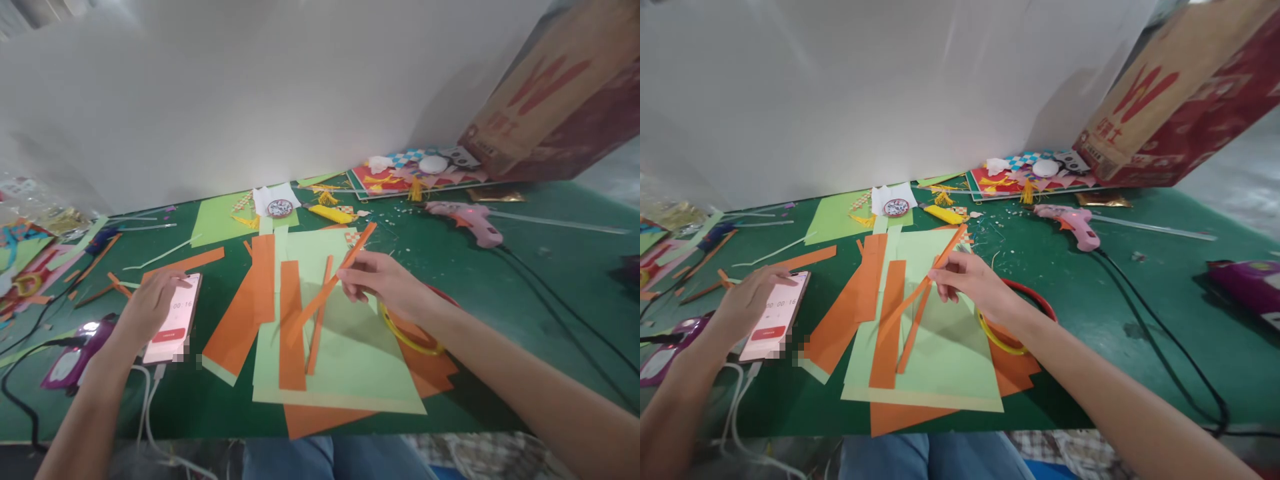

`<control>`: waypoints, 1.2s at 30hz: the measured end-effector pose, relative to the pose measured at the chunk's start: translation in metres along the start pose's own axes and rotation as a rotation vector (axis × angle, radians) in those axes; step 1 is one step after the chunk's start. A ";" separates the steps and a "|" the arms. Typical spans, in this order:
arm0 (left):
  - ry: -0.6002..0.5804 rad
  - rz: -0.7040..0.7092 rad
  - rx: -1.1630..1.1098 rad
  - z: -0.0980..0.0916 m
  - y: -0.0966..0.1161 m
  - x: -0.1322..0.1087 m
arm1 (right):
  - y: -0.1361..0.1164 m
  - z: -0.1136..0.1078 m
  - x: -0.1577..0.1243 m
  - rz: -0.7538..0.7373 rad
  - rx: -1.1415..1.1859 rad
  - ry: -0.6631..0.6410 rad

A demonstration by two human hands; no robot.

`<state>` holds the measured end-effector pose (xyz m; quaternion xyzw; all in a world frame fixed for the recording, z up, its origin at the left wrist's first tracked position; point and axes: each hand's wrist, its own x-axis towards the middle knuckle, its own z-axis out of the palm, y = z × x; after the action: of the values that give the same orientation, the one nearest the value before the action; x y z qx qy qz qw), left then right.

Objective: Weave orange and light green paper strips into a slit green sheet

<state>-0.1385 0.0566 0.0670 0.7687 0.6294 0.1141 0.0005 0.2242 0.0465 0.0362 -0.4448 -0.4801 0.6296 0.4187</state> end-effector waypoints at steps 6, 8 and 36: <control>0.318 -0.071 0.003 -0.013 0.000 -0.014 | 0.003 0.000 0.000 -0.005 0.012 -0.006; 0.304 -0.054 0.017 -0.011 -0.004 -0.019 | 0.003 -0.001 0.000 -0.002 0.015 -0.004; 0.328 0.079 0.035 0.000 0.003 -0.072 | 0.002 -0.003 -0.002 -0.041 -0.022 -0.041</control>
<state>-0.1490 -0.0138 0.0543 0.7637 0.5923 0.2269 -0.1200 0.2273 0.0445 0.0342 -0.4263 -0.5047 0.6245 0.4166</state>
